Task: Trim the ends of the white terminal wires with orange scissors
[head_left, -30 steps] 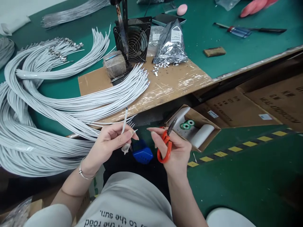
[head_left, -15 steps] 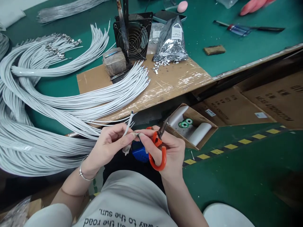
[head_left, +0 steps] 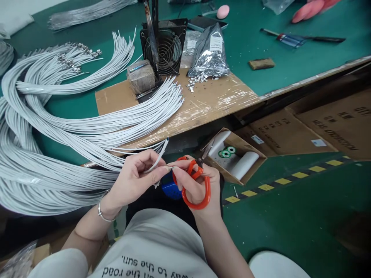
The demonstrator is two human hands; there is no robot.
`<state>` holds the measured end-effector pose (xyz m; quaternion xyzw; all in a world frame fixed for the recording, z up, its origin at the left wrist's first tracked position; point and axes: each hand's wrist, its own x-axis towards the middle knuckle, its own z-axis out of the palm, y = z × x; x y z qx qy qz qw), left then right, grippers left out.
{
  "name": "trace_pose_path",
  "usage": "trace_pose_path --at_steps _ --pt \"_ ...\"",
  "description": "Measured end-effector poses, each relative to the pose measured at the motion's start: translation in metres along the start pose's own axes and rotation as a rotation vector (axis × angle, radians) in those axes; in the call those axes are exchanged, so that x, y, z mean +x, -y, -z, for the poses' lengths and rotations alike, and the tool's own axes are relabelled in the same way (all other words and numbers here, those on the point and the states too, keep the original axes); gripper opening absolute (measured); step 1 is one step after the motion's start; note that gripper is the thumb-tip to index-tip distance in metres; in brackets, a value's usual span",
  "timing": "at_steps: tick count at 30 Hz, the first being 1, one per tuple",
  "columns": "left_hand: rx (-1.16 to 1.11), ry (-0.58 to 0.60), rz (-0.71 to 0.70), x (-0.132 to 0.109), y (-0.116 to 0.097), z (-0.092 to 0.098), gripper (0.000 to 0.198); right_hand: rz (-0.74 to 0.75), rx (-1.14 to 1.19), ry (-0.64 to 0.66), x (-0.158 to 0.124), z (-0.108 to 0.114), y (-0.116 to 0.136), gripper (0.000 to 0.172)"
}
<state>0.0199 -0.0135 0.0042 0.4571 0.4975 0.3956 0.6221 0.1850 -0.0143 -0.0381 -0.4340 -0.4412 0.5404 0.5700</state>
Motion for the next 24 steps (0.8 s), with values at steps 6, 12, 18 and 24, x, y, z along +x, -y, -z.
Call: trace_pose_path --at_steps 6,12,18,24 --pt "0.101 0.066 0.071 0.001 -0.001 0.006 0.028 -0.092 -0.079 0.166 0.010 0.014 0.018 0.018" --pt "0.190 0.016 0.025 0.003 0.000 0.004 0.024 0.013 -0.301 0.208 0.012 0.024 0.032 0.021" --pt "0.320 -0.094 -0.146 -0.002 0.000 -0.006 0.018 0.088 -0.270 0.132 0.010 0.024 0.025 0.015" --pt "0.463 -0.218 -0.379 -0.005 0.015 -0.016 0.020 0.060 -0.141 -0.026 0.006 0.007 0.023 0.012"
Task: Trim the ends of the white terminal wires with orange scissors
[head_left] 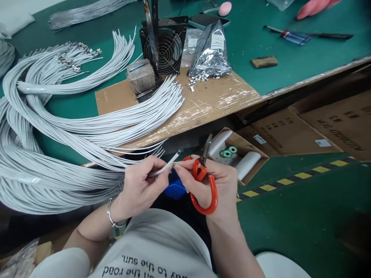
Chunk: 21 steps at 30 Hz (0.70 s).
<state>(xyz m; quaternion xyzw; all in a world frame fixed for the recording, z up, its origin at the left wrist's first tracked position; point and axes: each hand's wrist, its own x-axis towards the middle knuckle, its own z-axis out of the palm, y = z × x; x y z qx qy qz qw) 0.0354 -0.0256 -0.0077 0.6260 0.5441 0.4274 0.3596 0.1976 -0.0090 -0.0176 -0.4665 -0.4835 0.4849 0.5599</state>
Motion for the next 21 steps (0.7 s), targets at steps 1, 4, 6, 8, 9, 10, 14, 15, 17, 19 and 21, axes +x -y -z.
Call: trace_pose_path --at_steps 1,4,6,8,9,10,14,15,17,19,21 --pt "-0.002 -0.028 -0.001 -0.002 0.001 -0.003 0.020 0.000 0.029 -0.055 -0.003 -0.006 -0.002 0.012" --pt "-0.062 -0.062 0.066 -0.007 0.004 -0.007 0.022 0.067 0.013 -0.232 -0.015 -0.024 -0.011 0.012" --pt "-0.136 -0.045 0.148 -0.008 0.006 -0.007 0.028 0.164 -0.058 -0.291 -0.020 -0.031 -0.017 0.013" --pt "-0.237 -0.011 0.221 -0.006 0.006 -0.004 0.033 0.203 -0.087 -0.261 -0.021 -0.031 -0.019 0.014" --pt "-0.293 0.006 0.248 -0.005 0.005 -0.002 0.032 0.187 -0.077 -0.225 -0.019 -0.028 -0.020 0.015" --pt "-0.345 0.018 0.269 -0.003 0.005 -0.001 0.031 0.157 -0.064 -0.190 -0.017 -0.023 -0.019 0.016" --pt "-0.453 0.075 0.331 0.003 0.003 0.007 0.024 0.103 -0.113 -0.091 -0.004 0.005 -0.018 0.026" --pt "-0.464 0.093 0.344 0.003 0.003 0.009 0.024 0.117 -0.154 -0.047 -0.002 0.012 -0.018 0.028" --pt "-0.485 0.118 0.359 0.002 0.004 0.011 0.025 0.129 -0.229 0.061 0.000 0.023 -0.019 0.032" --pt "-0.496 0.124 0.363 0.001 0.005 0.013 0.026 0.142 -0.276 0.149 -0.001 0.029 -0.022 0.040" --pt "-0.497 0.126 0.364 0.001 0.005 0.014 0.026 0.171 -0.307 0.190 -0.003 0.030 -0.025 0.048"
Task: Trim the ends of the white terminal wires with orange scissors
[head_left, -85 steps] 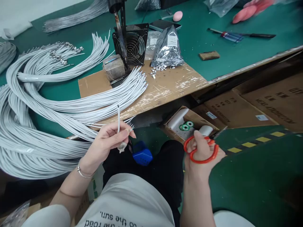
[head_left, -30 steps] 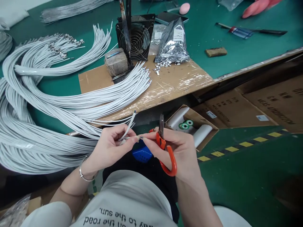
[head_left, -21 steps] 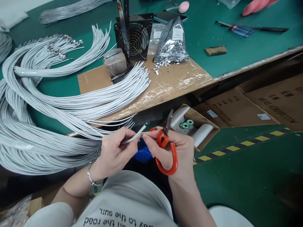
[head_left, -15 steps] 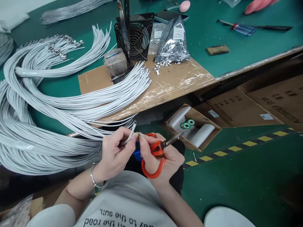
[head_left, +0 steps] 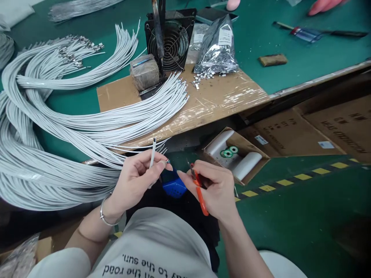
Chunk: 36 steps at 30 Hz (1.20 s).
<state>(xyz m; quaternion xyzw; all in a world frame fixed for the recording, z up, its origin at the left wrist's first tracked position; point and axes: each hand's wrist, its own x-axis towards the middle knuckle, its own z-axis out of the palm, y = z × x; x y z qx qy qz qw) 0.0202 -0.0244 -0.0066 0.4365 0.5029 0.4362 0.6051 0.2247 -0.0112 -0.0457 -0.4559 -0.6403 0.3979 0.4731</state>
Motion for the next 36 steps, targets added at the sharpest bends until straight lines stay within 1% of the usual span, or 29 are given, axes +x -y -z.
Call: trace_pose_path --at_steps 3,9,14,23,29,33,36 --pt "0.022 0.002 -0.005 0.000 -0.003 0.000 0.025 0.042 -0.027 0.015 -0.001 -0.006 -0.003 0.052" --pt "0.003 0.036 -0.016 -0.001 -0.009 0.000 0.021 0.117 -0.049 0.047 0.001 -0.014 -0.004 0.046" --pt "-0.064 0.062 0.001 0.000 -0.010 0.001 0.019 0.133 -0.083 0.081 0.002 -0.011 -0.001 0.044" --pt "-0.152 0.107 0.088 -0.001 -0.016 0.003 0.015 0.213 -0.091 0.108 0.002 -0.011 -0.005 0.045" --pt "-0.128 0.153 0.099 0.001 -0.016 0.007 0.018 0.235 -0.143 0.135 0.003 -0.009 -0.005 0.046" --pt "-0.093 0.146 0.095 0.000 -0.018 0.007 0.017 0.267 -0.213 0.154 0.004 -0.001 -0.005 0.044" --pt "-0.054 0.120 0.092 0.000 -0.016 0.006 0.018 0.309 -0.253 0.119 0.002 -0.001 -0.005 0.044"
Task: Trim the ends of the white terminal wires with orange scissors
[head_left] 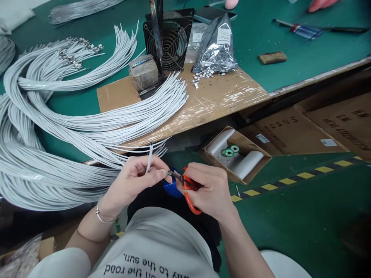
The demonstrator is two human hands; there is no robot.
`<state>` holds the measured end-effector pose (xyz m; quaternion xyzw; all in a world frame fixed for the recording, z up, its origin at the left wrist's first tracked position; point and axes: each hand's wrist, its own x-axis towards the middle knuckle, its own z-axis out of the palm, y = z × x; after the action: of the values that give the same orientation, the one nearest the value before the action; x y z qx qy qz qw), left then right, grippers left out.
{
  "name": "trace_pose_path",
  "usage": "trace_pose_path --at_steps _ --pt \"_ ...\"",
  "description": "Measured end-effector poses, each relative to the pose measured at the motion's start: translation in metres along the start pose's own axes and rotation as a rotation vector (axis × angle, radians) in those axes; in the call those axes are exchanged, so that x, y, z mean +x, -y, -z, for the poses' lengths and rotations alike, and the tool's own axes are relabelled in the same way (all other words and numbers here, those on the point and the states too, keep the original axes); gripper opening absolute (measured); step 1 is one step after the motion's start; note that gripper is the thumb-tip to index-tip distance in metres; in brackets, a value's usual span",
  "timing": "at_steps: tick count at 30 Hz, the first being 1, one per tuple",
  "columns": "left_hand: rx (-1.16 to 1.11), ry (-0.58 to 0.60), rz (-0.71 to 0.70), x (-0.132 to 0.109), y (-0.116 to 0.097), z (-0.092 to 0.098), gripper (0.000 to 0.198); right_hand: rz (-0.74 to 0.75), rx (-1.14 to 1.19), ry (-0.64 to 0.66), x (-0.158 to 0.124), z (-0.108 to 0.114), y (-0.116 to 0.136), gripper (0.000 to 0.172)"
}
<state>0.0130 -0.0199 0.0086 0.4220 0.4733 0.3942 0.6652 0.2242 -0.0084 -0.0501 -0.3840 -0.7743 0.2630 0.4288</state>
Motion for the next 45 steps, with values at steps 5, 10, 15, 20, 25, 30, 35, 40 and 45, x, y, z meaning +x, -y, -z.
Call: trace_pose_path --at_steps 5,10,15,20,25,30,35,40,45 --pt "0.088 -0.115 -0.092 0.007 0.007 -0.005 0.017 -0.123 0.071 -0.242 -0.004 -0.035 0.009 0.043" --pt "0.080 -0.187 -0.144 0.007 0.008 -0.003 0.019 -0.458 0.546 -0.625 0.010 -0.047 -0.015 0.059" --pt "0.036 -0.255 -0.082 0.005 0.011 -0.001 0.028 -0.507 0.582 -0.739 0.011 -0.022 -0.040 0.057" --pt "0.075 -0.214 -0.100 0.014 0.012 -0.006 0.030 -0.486 0.388 -0.366 0.000 -0.035 -0.017 0.048" --pt "0.054 -0.191 -0.104 0.011 0.011 -0.006 0.025 -0.258 0.252 -0.204 0.003 -0.030 -0.002 0.048" --pt "0.056 -0.193 -0.096 0.007 0.009 -0.005 0.024 -0.190 0.192 -0.158 0.003 -0.024 -0.001 0.046" --pt "0.062 -0.169 -0.088 0.006 0.008 -0.004 0.024 -0.166 0.156 -0.140 0.001 -0.026 0.000 0.043" --pt "0.060 -0.159 -0.089 0.006 0.007 -0.005 0.026 -0.157 0.110 -0.119 0.001 -0.024 0.001 0.043" --pt "0.021 -0.143 -0.077 0.006 0.004 -0.006 0.021 -0.121 0.090 -0.115 0.002 -0.022 0.001 0.043"
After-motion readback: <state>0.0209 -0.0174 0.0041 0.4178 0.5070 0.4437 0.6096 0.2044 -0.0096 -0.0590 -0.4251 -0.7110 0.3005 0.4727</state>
